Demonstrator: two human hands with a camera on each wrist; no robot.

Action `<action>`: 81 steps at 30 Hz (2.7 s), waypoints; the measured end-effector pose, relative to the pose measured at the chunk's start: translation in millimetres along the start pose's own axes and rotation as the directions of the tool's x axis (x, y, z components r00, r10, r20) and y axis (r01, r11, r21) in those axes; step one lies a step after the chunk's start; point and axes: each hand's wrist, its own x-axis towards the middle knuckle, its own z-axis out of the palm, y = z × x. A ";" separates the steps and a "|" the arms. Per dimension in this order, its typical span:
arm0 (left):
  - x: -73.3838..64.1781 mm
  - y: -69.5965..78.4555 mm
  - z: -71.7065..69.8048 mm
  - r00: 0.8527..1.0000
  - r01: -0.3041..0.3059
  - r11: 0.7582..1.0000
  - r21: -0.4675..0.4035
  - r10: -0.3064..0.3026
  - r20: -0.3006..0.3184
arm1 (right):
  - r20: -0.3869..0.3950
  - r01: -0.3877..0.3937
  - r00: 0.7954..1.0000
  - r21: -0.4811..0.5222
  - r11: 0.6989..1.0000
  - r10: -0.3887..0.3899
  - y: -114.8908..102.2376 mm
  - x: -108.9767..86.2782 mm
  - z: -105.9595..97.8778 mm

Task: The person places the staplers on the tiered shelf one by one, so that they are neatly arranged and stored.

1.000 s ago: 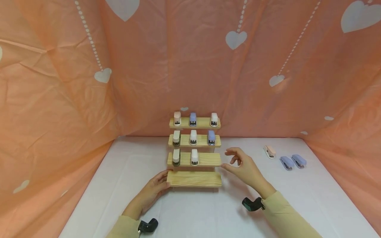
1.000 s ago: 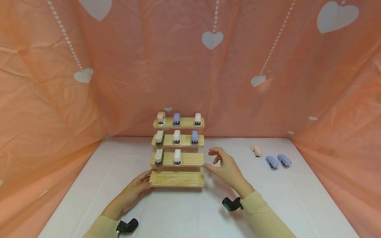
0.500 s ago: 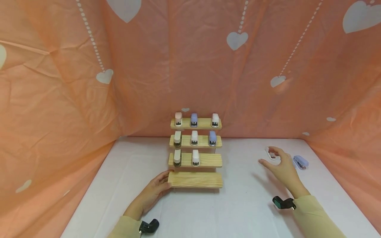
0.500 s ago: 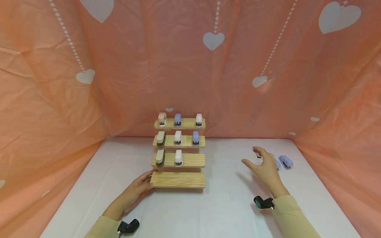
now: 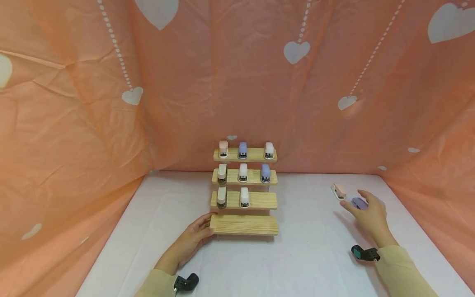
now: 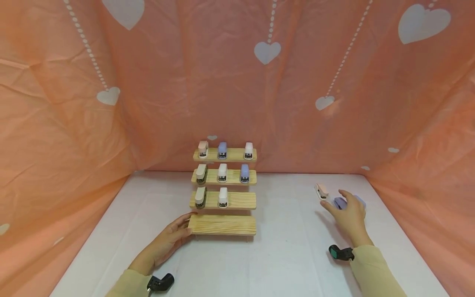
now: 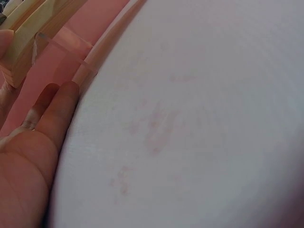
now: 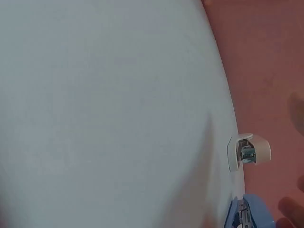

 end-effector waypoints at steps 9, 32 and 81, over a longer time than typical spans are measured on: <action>1.0 -0.8 -0.2 1.000 0.008 1.000 -0.003 -0.008 0.005 | 0.091 -0.057 0.994 0.002 0.998 0.057 7.4 3.2 -2.9; 0.7 -1.8 -1.2 1.000 0.015 1.000 -0.003 -0.015 -0.008 | 0.200 -0.164 0.971 0.137 0.977 0.135 38.6 -3.2 -1.7; 1.1 -1.4 1.6 0.999 -0.035 0.999 -0.011 0.035 0.018 | -0.007 0.090 0.996 0.207 0.974 -0.090 -51.0 -21.8 -1.4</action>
